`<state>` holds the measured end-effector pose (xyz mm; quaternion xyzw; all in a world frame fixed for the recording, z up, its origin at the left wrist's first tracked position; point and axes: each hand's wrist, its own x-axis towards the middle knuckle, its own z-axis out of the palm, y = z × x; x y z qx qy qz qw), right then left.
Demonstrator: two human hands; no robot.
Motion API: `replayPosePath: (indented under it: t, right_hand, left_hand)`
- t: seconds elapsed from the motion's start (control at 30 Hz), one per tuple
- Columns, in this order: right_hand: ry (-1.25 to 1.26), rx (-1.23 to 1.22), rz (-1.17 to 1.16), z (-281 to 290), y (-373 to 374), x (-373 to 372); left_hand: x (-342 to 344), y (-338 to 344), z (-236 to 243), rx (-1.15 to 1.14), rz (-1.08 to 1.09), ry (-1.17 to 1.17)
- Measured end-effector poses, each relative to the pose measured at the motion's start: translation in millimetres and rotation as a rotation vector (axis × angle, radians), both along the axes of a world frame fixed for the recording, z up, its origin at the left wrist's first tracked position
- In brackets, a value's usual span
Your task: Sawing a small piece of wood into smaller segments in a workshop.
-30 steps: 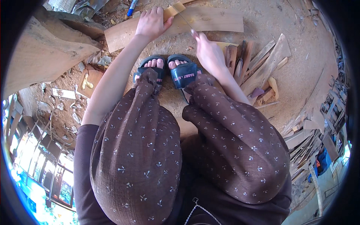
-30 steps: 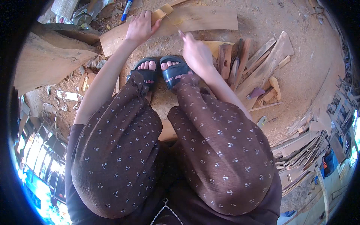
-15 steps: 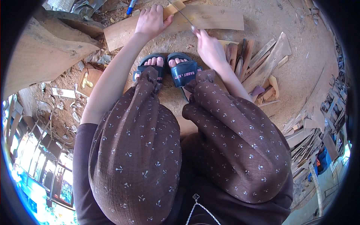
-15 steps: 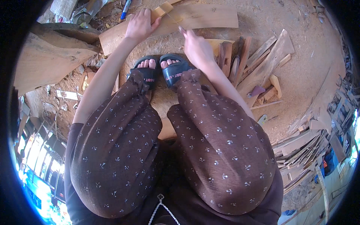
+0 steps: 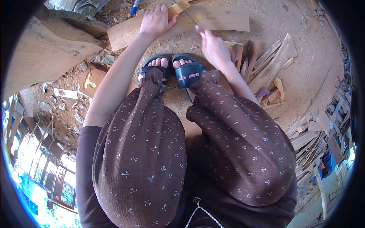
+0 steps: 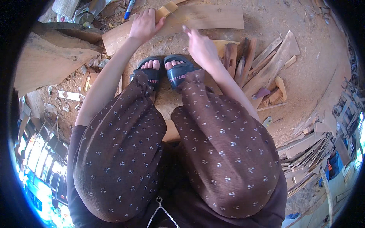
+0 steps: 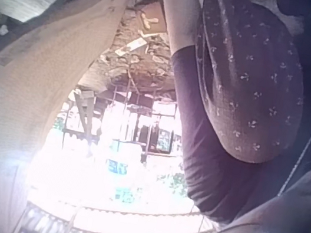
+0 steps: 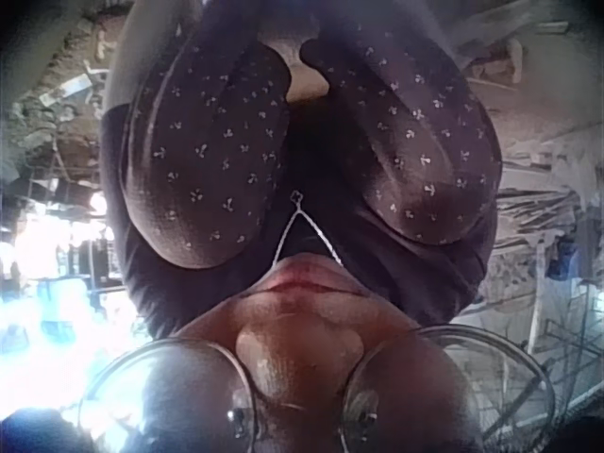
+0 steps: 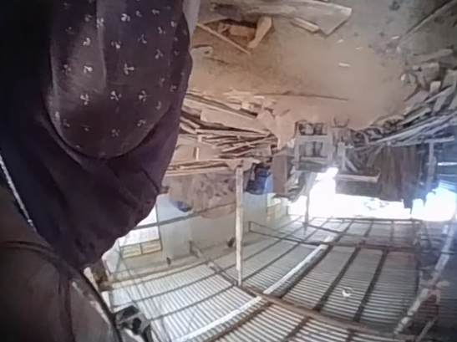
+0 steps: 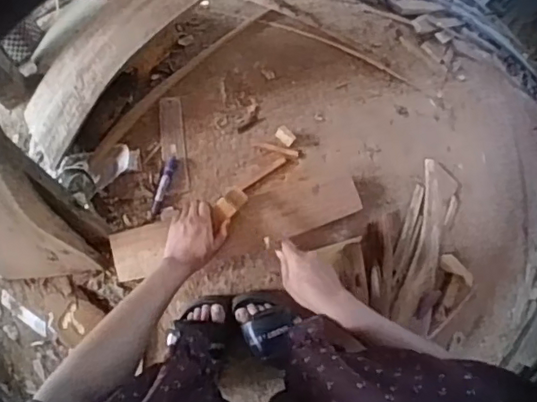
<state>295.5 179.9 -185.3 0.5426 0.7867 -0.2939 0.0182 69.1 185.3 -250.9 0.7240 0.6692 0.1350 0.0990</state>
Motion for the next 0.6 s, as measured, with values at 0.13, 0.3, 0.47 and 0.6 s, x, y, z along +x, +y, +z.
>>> replayPosePath:
  t: [0.13,0.3,0.47,0.6]
  right_hand:
    - [-0.106,-0.017,-0.099,21.7,-35.0,29.1]
    - [-0.036,0.012,-0.011,7.6,-7.8,2.2]
    - [-0.023,0.082,0.049,-3.6,14.1,-24.0]
    - [0.014,0.052,0.013,15.3,-22.0,12.9]
  left_hand:
    - [-0.6,-0.6,1.7,-0.019,0.001,0.019]
    - [-0.6,1.6,6.8,-0.041,0.044,-0.069]
    - [1.5,1.5,12.5,-0.035,0.030,-0.078]
    - [-0.9,4.3,11.8,-0.047,0.038,-0.067]
